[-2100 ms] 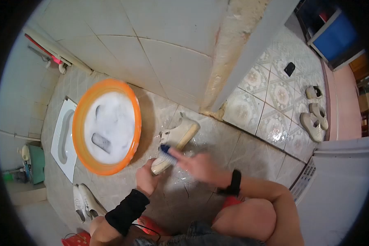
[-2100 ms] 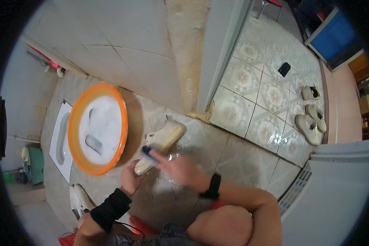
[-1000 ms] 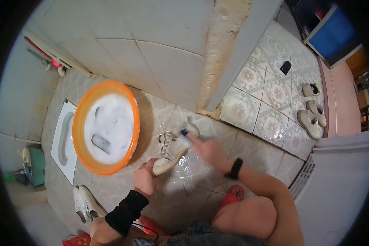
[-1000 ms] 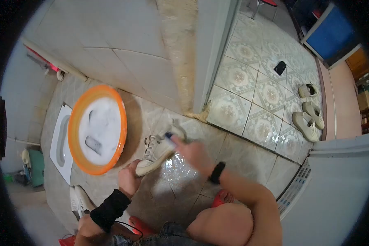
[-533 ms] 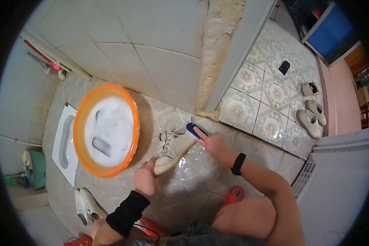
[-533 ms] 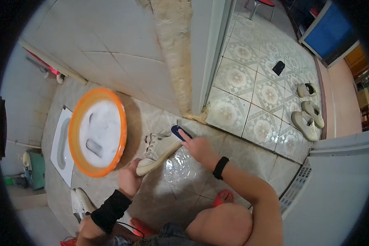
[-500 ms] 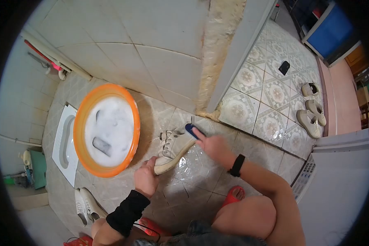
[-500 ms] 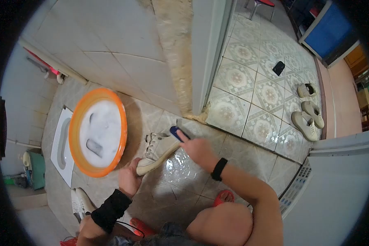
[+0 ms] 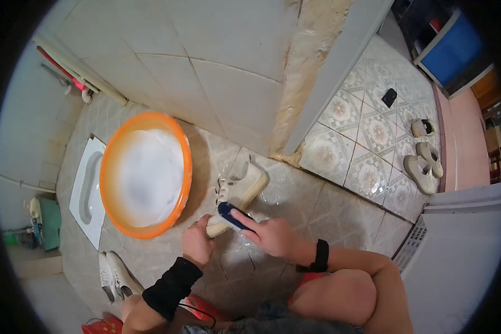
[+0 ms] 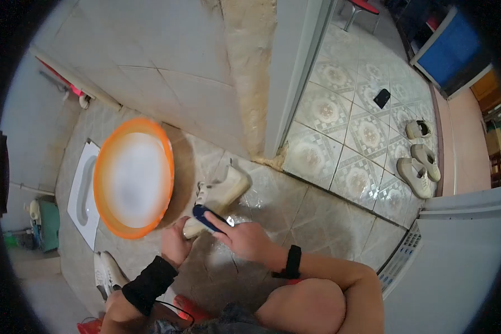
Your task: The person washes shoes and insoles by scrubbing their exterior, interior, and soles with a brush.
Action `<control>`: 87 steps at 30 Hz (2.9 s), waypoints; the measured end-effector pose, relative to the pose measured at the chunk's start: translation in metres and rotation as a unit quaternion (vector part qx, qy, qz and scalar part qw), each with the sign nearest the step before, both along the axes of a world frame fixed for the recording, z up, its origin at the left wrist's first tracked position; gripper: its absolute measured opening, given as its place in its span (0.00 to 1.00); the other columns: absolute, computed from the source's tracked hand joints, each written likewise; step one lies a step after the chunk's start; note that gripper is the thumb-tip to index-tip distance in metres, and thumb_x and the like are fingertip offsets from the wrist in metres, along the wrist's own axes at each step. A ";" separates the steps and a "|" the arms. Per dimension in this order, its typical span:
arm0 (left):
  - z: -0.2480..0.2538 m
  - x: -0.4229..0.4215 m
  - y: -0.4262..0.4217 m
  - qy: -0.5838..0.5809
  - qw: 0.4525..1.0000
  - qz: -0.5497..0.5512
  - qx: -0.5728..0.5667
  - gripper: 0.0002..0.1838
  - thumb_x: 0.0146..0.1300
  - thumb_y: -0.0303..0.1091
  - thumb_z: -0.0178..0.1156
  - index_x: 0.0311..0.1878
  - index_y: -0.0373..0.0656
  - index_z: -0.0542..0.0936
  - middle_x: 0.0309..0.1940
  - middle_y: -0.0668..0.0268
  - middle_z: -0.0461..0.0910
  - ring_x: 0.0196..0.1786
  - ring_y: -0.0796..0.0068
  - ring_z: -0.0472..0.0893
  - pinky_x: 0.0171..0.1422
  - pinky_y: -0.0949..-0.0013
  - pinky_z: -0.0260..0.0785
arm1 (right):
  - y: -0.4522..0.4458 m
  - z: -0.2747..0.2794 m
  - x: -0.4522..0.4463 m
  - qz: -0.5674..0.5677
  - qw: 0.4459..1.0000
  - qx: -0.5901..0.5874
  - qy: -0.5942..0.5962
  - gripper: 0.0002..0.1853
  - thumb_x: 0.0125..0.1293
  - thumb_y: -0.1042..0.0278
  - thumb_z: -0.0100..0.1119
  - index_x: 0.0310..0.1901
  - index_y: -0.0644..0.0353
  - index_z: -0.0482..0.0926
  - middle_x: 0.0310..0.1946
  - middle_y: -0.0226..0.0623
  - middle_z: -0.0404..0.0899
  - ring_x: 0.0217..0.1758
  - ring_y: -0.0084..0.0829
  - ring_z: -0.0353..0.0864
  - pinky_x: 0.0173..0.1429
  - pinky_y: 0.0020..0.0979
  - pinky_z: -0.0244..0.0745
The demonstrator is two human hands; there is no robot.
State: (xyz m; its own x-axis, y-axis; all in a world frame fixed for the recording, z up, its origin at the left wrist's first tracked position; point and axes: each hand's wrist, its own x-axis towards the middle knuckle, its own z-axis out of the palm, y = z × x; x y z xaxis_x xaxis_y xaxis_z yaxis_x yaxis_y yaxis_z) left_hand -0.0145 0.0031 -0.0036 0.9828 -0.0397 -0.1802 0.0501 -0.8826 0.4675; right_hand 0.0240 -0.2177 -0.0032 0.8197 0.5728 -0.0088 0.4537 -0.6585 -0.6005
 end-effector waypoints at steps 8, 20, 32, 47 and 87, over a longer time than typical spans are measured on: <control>0.016 0.010 -0.007 0.220 0.908 0.177 -0.310 0.24 0.52 0.38 0.64 0.49 0.34 0.71 0.27 0.58 0.79 0.22 0.67 0.79 0.30 0.67 0.75 | -0.036 -0.069 0.046 -0.100 0.994 -0.041 -0.004 0.26 0.64 0.57 0.46 0.64 0.41 0.57 0.08 0.43 0.66 0.11 0.38 0.70 0.18 0.39 0.65; -0.002 0.007 0.008 0.422 0.670 0.308 -0.528 0.22 0.55 0.37 0.61 0.51 0.37 0.70 0.37 0.60 0.77 0.32 0.69 0.80 0.35 0.67 0.78 | -0.008 -0.080 0.058 -0.115 0.993 0.039 0.000 0.26 0.63 0.60 0.50 0.63 0.44 0.60 0.11 0.44 0.69 0.11 0.42 0.68 0.18 0.37 0.64; -0.005 0.002 0.022 0.440 0.643 0.331 -0.532 0.21 0.57 0.40 0.59 0.51 0.40 0.71 0.38 0.61 0.78 0.35 0.71 0.79 0.36 0.70 0.76 | 0.018 -0.073 0.080 -0.041 0.995 -0.091 -0.005 0.30 0.65 0.51 0.43 0.67 0.41 0.48 0.11 0.40 0.70 0.13 0.39 0.73 0.19 0.37 0.67; 0.003 0.005 0.037 0.444 0.650 0.315 -0.530 0.20 0.57 0.41 0.59 0.47 0.38 0.73 0.34 0.58 0.80 0.29 0.74 0.80 0.33 0.73 0.76 | 0.034 -0.018 0.060 0.027 0.993 -0.058 0.102 0.27 0.66 0.55 0.41 0.66 0.46 0.51 0.12 0.41 0.71 0.12 0.37 0.71 0.15 0.41 0.63; -0.006 -0.008 0.038 0.405 0.700 0.325 -0.490 0.24 0.53 0.39 0.61 0.50 0.35 0.70 0.36 0.58 0.78 0.28 0.70 0.81 0.24 0.73 0.76 | 0.044 -0.023 0.012 0.067 0.988 -0.006 0.140 0.27 0.64 0.54 0.45 0.64 0.39 0.55 0.15 0.46 0.72 0.17 0.42 0.74 0.22 0.41 0.68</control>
State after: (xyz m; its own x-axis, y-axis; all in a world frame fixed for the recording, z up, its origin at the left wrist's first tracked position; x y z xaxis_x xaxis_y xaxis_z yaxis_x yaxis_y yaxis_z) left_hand -0.0230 0.0414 -0.0096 0.4415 -0.1251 -0.8885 0.8914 0.1742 0.4184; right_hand 0.0359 -0.1736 -0.0260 0.7016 0.6739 -0.2317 0.3536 -0.6115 -0.7078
